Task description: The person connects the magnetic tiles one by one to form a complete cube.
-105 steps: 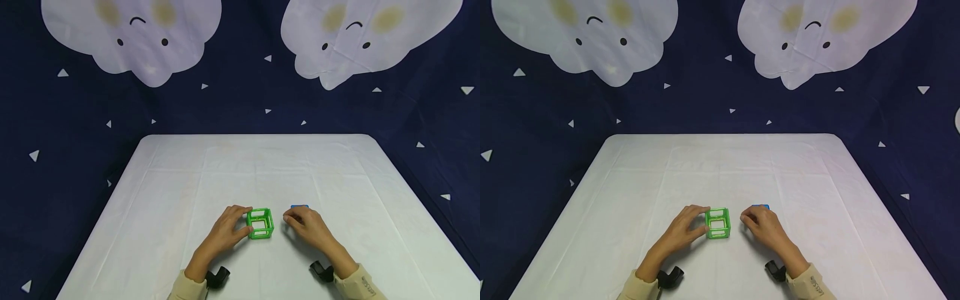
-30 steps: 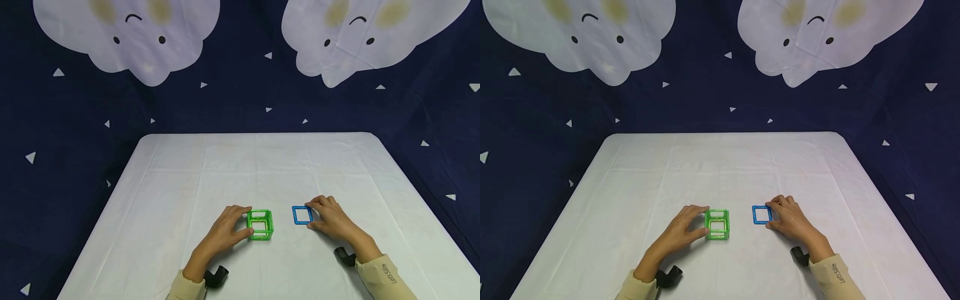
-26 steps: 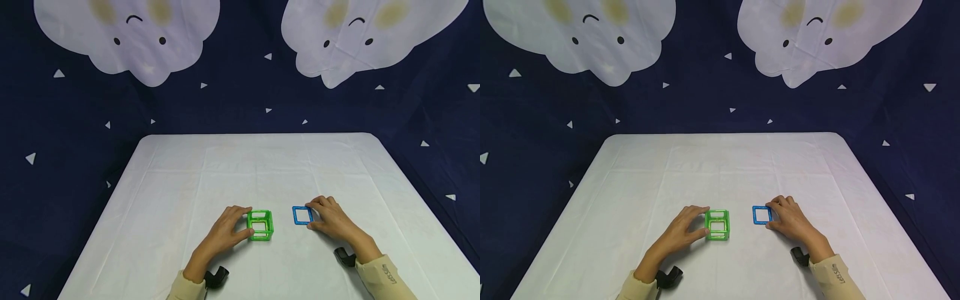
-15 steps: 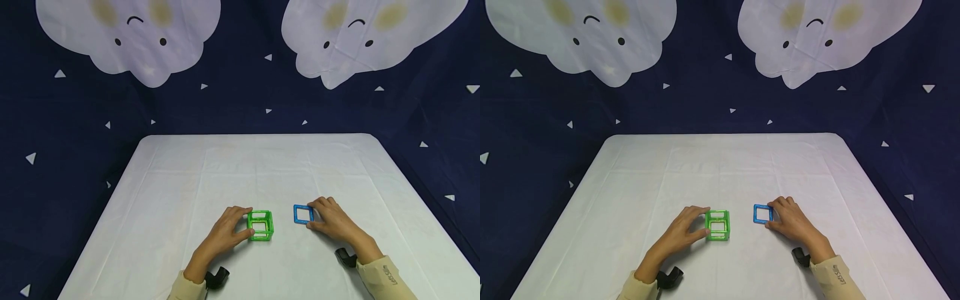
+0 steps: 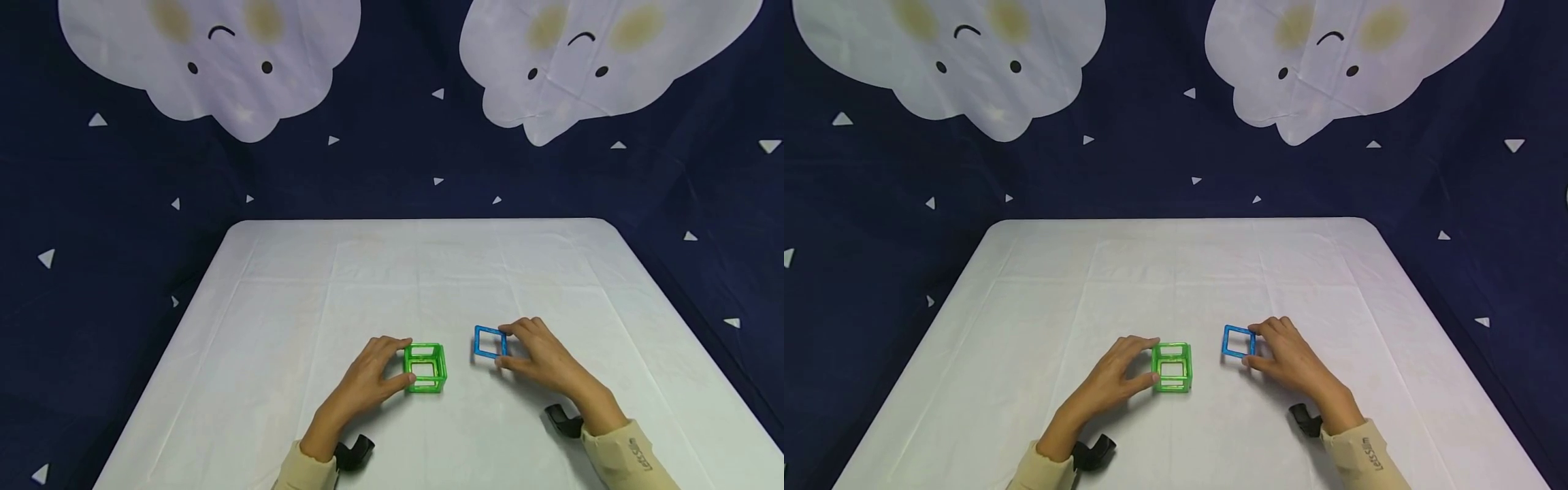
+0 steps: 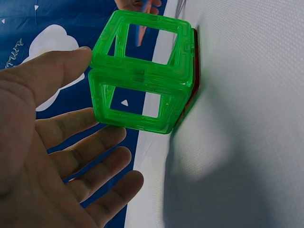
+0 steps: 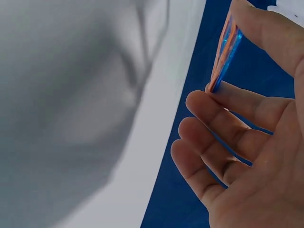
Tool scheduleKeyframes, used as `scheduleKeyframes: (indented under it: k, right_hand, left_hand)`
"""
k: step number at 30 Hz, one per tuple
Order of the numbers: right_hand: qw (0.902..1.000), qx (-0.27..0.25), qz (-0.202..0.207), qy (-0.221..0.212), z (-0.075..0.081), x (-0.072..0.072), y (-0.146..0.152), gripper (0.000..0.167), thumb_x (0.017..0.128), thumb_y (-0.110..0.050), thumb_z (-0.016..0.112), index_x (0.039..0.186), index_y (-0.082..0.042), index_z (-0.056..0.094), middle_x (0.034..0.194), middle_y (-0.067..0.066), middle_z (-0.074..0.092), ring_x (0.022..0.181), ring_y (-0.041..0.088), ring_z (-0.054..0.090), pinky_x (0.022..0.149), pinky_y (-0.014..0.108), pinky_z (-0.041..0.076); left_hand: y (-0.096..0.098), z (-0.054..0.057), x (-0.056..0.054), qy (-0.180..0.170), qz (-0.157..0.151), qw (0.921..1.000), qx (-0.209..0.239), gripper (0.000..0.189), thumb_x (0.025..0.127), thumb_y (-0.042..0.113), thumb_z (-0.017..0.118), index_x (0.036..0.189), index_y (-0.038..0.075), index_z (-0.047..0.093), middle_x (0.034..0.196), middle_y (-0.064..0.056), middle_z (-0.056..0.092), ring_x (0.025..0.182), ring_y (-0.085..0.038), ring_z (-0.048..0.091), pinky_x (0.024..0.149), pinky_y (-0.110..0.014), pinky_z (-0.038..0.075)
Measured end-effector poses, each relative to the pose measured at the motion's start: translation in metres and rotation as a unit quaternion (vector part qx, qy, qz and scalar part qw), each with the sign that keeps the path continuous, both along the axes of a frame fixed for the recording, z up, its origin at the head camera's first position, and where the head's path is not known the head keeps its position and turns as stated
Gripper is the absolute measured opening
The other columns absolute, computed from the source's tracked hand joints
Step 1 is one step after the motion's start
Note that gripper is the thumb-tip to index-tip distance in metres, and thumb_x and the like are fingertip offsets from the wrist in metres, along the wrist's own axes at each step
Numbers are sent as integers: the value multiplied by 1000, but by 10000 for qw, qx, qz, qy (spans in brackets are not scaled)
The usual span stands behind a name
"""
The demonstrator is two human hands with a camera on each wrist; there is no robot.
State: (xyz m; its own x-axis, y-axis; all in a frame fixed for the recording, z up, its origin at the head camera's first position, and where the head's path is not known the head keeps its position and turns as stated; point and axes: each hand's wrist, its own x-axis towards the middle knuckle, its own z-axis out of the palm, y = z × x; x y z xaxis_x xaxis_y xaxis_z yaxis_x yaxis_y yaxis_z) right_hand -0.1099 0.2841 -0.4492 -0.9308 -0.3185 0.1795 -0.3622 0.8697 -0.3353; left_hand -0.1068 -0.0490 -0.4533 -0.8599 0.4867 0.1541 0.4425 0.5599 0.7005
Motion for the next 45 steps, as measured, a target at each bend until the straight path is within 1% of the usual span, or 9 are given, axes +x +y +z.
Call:
scheduleKeyframes:
  k: [3, 7, 14, 22, 28, 36, 42, 45]
  right_hand:
    - [9999, -54, 63, 95, 4, 1, -5, 52, 78, -38, 75, 118, -8, 61, 106, 1, 62, 98, 16, 47, 82, 39, 44]
    - [9999, -86, 97, 103, 10, 1, -10, 54, 78, -41, 74, 119, -8, 61, 107, 1, 62, 98, 16, 47, 82, 40, 44]
    - [9998, -154, 111, 102, 18, 2, -18, 55, 77, -41, 75, 121, -10, 60, 108, -1, 61, 99, 13, 46, 83, 38, 45]
    - [9992, -308, 204, 182, 20, 0, -28, 54, 78, -39, 74, 120, -9, 60, 108, -2, 61, 99, 13, 47, 83, 39, 45]
    - [9990, -369, 251, 76, 25, -1, -39, 54, 80, -41, 73, 122, -10, 59, 110, -1, 61, 100, 13, 47, 83, 40, 45]
    - [9986, -407, 317, 138, 27, -1, -47, 54, 79, -40, 74, 122, -10, 59, 110, -3, 61, 100, 11, 46, 82, 37, 46]
    - [9978, -503, 428, 90, 28, -1, -55, 54, 80, -42, 72, 122, -11, 59, 110, -3, 61, 101, 12, 47, 84, 38, 46]
    - [9971, -545, 524, 121, 27, -1, -60, 54, 79, -41, 73, 122, -12, 59, 110, -4, 61, 102, 11, 47, 84, 38, 47]
  left_hand:
    - [0, 0, 0, -1, 13, 10000, -28, 55, 84, 33, 70, 132, 16, 53, 123, 0, 58, 114, -16, 51, 93, -42, 46]
    - [0, 0, 0, -21, 23, 10000, -42, 55, 84, 33, 70, 133, 15, 53, 123, 0, 58, 114, -17, 51, 93, -42, 46]
    - [-1, 0, 0, -46, 10, 10000, 38, 54, 84, 32, 70, 132, 14, 54, 122, -1, 59, 114, -18, 51, 93, -43, 45]
    - [0, 0, -1, -65, 39, 10000, -45, 55, 83, 34, 70, 133, 16, 53, 124, -1, 58, 115, -17, 51, 94, -41, 45]
    - [0, 2, -1, -169, 58, 9998, 6, 56, 82, 33, 71, 133, 17, 53, 125, 0, 58, 115, -15, 50, 96, -40, 45]
    - [0, 3, 0, -213, 46, 9998, 32, 56, 83, 33, 70, 134, 16, 52, 125, 0, 58, 118, -16, 49, 97, -42, 44]
    - [0, 2, 0, -99, 13, 9999, 57, 56, 83, 33, 71, 133, 15, 53, 124, -1, 58, 115, -17, 50, 95, -42, 45]
    - [-1, 2, 0, -121, 3, 9999, 85, 56, 83, 33, 71, 133, 15, 53, 125, -1, 58, 115, -17, 50, 95, -42, 45]
